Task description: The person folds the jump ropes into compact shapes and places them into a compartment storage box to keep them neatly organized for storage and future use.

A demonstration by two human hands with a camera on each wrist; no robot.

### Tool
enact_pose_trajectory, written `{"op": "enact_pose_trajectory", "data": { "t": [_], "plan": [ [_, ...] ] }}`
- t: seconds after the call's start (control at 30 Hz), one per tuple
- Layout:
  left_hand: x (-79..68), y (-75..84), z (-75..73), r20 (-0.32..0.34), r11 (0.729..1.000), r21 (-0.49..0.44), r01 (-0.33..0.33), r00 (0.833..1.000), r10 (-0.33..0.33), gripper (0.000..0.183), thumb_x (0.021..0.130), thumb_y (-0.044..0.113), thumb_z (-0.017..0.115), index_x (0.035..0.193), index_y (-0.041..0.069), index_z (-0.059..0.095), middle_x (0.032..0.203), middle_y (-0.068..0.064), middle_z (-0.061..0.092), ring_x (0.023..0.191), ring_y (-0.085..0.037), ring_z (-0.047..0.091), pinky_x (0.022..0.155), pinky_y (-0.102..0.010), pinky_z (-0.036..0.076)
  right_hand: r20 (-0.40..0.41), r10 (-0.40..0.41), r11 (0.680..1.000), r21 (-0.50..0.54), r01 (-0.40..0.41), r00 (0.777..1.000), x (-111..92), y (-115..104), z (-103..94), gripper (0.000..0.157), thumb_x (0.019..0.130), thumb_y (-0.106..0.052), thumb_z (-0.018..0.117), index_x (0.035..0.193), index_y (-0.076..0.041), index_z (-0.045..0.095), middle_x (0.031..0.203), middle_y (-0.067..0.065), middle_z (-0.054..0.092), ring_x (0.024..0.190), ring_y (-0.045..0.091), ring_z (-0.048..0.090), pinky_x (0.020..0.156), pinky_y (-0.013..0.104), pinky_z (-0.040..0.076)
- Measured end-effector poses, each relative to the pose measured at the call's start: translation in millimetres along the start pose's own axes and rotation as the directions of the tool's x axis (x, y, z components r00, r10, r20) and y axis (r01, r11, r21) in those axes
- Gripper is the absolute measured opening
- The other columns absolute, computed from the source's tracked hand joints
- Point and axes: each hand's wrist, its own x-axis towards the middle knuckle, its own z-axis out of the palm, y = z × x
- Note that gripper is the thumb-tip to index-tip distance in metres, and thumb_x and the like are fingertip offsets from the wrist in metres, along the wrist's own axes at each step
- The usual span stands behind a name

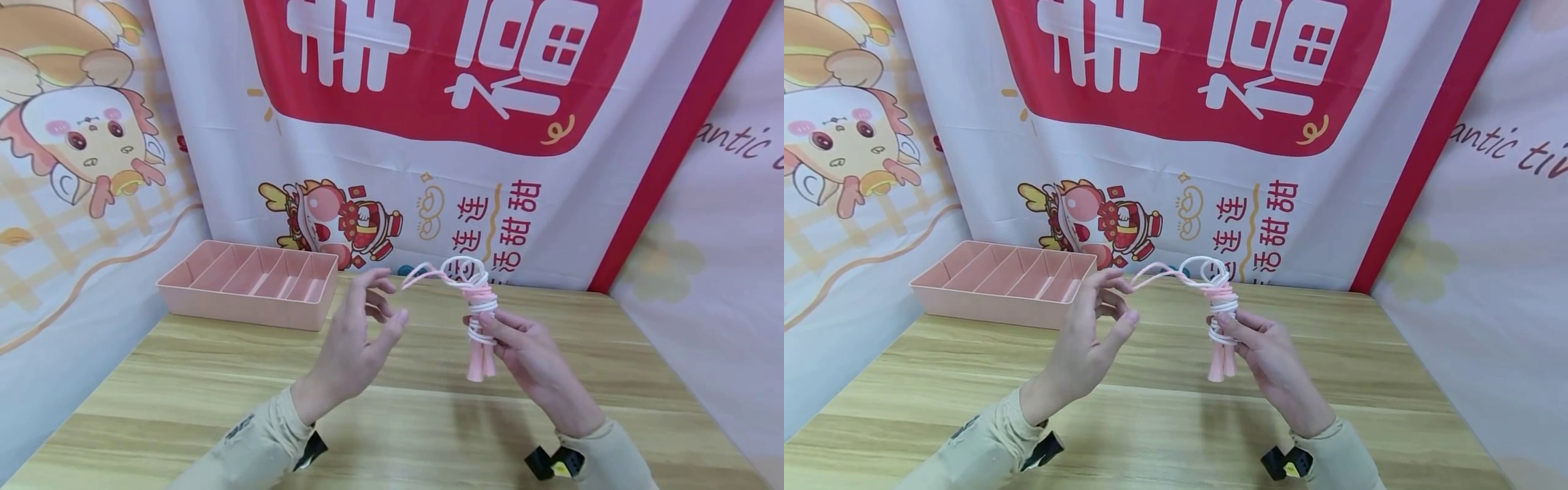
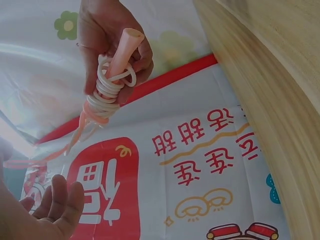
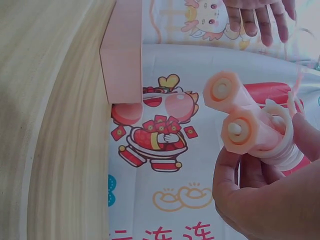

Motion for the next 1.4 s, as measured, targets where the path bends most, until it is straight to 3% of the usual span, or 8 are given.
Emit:
{"op": "enact_pose_trajectory", "data": {
  "t": [0.13, 0.23, 0.37, 0.5, 0.7, 0.97, 1.2, 1.4],
  "plan": [
    [-0.9, 0.2, 0.2, 0.003, 0.999, -0.020, 0.048, 0.999, -0.048, 0.055, 0.094, 0.027, 0.059, 0.141, 0.008, 0.036, 0.115, -0.001, 0.052, 0.089, -0.012, 0.055, 0.077, -0.035, 0.053, 0.020, -0.009, 1.000, 0.007, 0.009, 1.000, -1.0, -1.6, 0.5, 0.021, 0.096, -0.014, 0.066, 0.114, -0.006, 0.072, 0.114, 0.010, 0.069, 0.109, 0.021, 0.061, 0.093, 0.030, 0.047],
    [-2.8, -1.6, 2.3, 0.074, 0.993, -0.004, 0.122, 0.990, -0.121, 0.046, 0.096, 0.030, 0.059, 0.134, 0.009, 0.044, 0.111, 0.002, 0.053, 0.089, -0.011, 0.054, 0.076, -0.035, 0.052, 0.014, -0.001, 1.000, 0.004, 0.000, 1.000, -2.1, -2.8, 1.3, 0.021, 0.095, -0.014, 0.067, 0.115, -0.008, 0.073, 0.114, 0.010, 0.069, 0.110, 0.022, 0.061, 0.093, 0.032, 0.048],
    [-6.5, -3.9, 8.5, 0.233, 0.977, 0.052, 0.209, 0.948, -0.215, 0.026, 0.099, 0.032, 0.059, 0.116, 0.012, 0.060, 0.101, 0.007, 0.057, 0.087, -0.007, 0.055, 0.074, -0.029, 0.052, 0.017, -0.003, 1.000, 0.013, 0.003, 1.000, -4.0, -3.8, 2.5, 0.023, 0.095, -0.012, 0.067, 0.117, -0.006, 0.071, 0.116, 0.011, 0.068, 0.110, 0.024, 0.062, 0.095, 0.034, 0.048],
    [-12.1, -3.2, 16.5, 0.355, 0.974, 0.088, 0.209, 0.907, -0.227, 0.017, 0.099, 0.030, 0.060, 0.104, 0.015, 0.067, 0.094, 0.011, 0.060, 0.086, -0.007, 0.057, 0.073, -0.026, 0.052, 0.034, -0.005, 1.000, 0.027, 0.004, 0.999, -7.1, -4.9, 4.3, 0.026, 0.095, -0.013, 0.068, 0.119, -0.003, 0.070, 0.117, 0.011, 0.068, 0.109, 0.023, 0.063, 0.097, 0.035, 0.047],
    [-20.8, 0.5, 25.7, 0.433, 0.968, 0.049, 0.247, 0.868, -0.243, 0.028, 0.097, 0.037, 0.062, 0.107, 0.011, 0.068, 0.096, 0.009, 0.064, 0.088, -0.007, 0.059, 0.074, -0.028, 0.054, 0.052, -0.023, 0.998, 0.054, 0.020, 0.998, -11.4, -4.1, 8.7, 0.023, 0.095, -0.009, 0.066, 0.116, -0.003, 0.071, 0.116, 0.011, 0.067, 0.103, 0.020, 0.064, 0.097, 0.035, 0.047],
    [-22.5, 5.3, 31.4, 0.498, 0.901, -0.057, 0.431, 0.794, -0.348, 0.045, 0.094, 0.046, 0.064, 0.118, 0.008, 0.066, 0.099, 0.010, 0.067, 0.092, -0.007, 0.062, 0.077, -0.027, 0.053, 0.088, -0.028, 0.999, 0.019, 0.026, 0.996, -17.1, -2.8, 17.2, 0.021, 0.094, -0.006, 0.066, 0.114, -0.005, 0.073, 0.114, 0.011, 0.067, 0.103, 0.022, 0.062, 0.098, 0.036, 0.046],
    [-22.3, 8.4, 32.5, 0.524, 0.849, -0.154, 0.505, 0.770, -0.364, 0.044, 0.092, 0.039, 0.070, 0.125, 0.012, 0.064, 0.101, 0.009, 0.067, 0.095, -0.010, 0.063, 0.081, -0.031, 0.053, 0.087, -0.021, 1.000, 0.008, 0.021, 0.996, -18.2, 2.5, 24.5, 0.016, 0.093, -0.006, 0.067, 0.107, -0.008, 0.076, 0.108, 0.008, 0.069, 0.103, 0.021, 0.061, 0.098, 0.038, 0.043],
    [-23.2, 9.0, 32.8, 0.518, 0.844, -0.161, 0.512, 0.772, -0.369, 0.047, 0.089, 0.039, 0.073, 0.126, 0.013, 0.063, 0.099, 0.008, 0.068, 0.092, -0.010, 0.064, 0.080, -0.029, 0.053, 0.074, -0.003, 0.999, -0.042, 0.006, 0.997, -18.0, 6.2, 28.5, 0.019, 0.091, -0.009, 0.071, 0.108, -0.006, 0.076, 0.106, 0.007, 0.070, 0.110, 0.024, 0.055, 0.102, 0.044, 0.034]
  ]
}}
